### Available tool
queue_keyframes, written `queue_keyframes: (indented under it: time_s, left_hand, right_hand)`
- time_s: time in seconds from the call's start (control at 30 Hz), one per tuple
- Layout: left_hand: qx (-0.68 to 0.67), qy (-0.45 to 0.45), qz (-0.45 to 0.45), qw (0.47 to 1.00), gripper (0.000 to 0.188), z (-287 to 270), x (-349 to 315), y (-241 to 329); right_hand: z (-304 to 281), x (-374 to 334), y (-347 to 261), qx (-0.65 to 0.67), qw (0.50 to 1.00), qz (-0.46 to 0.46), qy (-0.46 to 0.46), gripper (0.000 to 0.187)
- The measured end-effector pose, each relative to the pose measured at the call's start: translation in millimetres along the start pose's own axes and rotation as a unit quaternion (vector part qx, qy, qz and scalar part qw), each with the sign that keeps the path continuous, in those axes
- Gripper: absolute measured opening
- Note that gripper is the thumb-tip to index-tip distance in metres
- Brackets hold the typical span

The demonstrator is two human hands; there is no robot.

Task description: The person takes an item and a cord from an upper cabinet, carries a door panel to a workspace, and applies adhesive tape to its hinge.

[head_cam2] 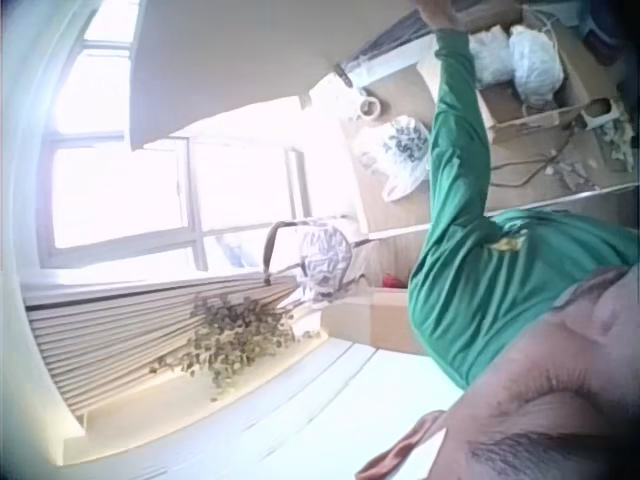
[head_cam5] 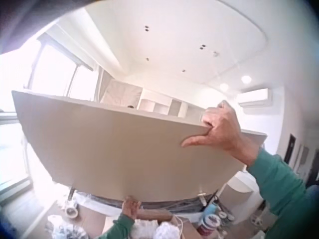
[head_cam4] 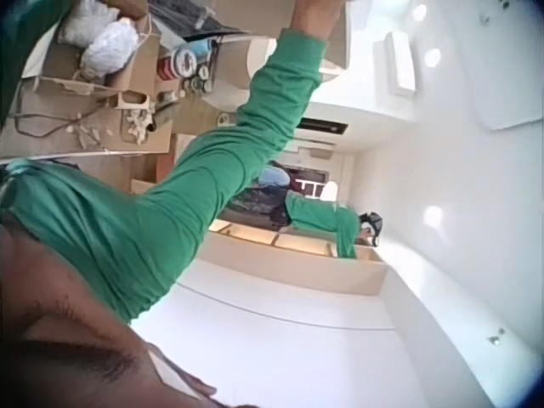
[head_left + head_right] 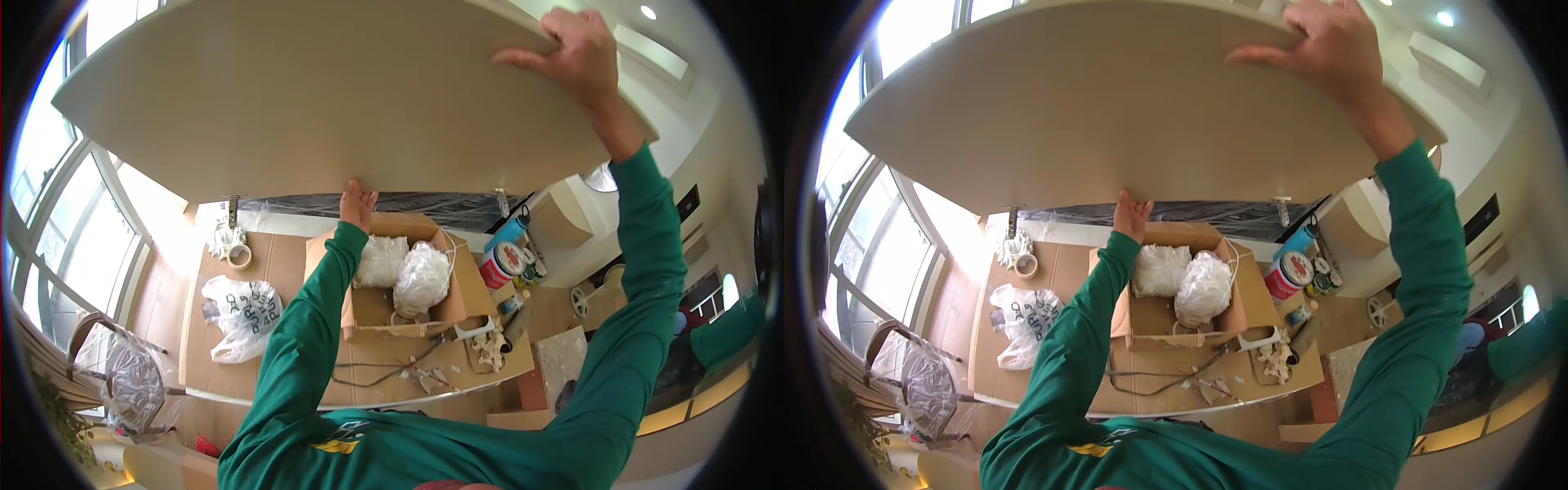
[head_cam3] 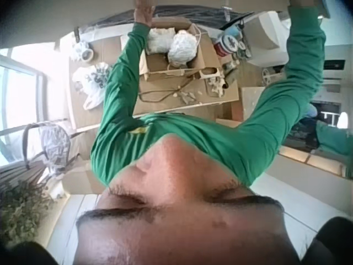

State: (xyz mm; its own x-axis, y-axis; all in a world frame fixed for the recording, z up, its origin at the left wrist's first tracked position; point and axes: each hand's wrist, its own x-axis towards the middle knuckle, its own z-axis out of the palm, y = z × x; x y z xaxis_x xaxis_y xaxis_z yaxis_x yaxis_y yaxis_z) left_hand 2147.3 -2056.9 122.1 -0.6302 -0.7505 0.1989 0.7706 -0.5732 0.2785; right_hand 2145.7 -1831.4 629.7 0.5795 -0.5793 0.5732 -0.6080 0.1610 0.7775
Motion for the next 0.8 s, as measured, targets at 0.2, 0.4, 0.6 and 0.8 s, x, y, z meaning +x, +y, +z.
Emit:
queue_keyframes:
  time_s: [0.2, 0.4, 0.6, 0.8]
  left_hand:
    - [-0.038, 0.067, -0.073, 0.994, 0.062, -51, 45, -30]
    - [-0.076, 0.098, -0.126, 0.984, 0.051, -112, 47, -61]
    - [-0.102, 0.081, -0.093, 0.987, 0.037, -91, 13, -38]
    - [-0.019, 0.109, -0.120, 0.987, 0.068, 4, -88, -17]
  right_hand:
    - [93, -15, -43, 0.049, 0.998, 0.015, -0.024, 0.072]
    - [132, -19, -57, 0.051, 0.995, 0.020, -0.079, 0.072]
    - [102, -11, -47, 0.039, 0.993, 0.043, -0.101, 0.075]
    - [-7, -37, -45, 0.048, 0.987, 0.101, -0.116, 0.077]
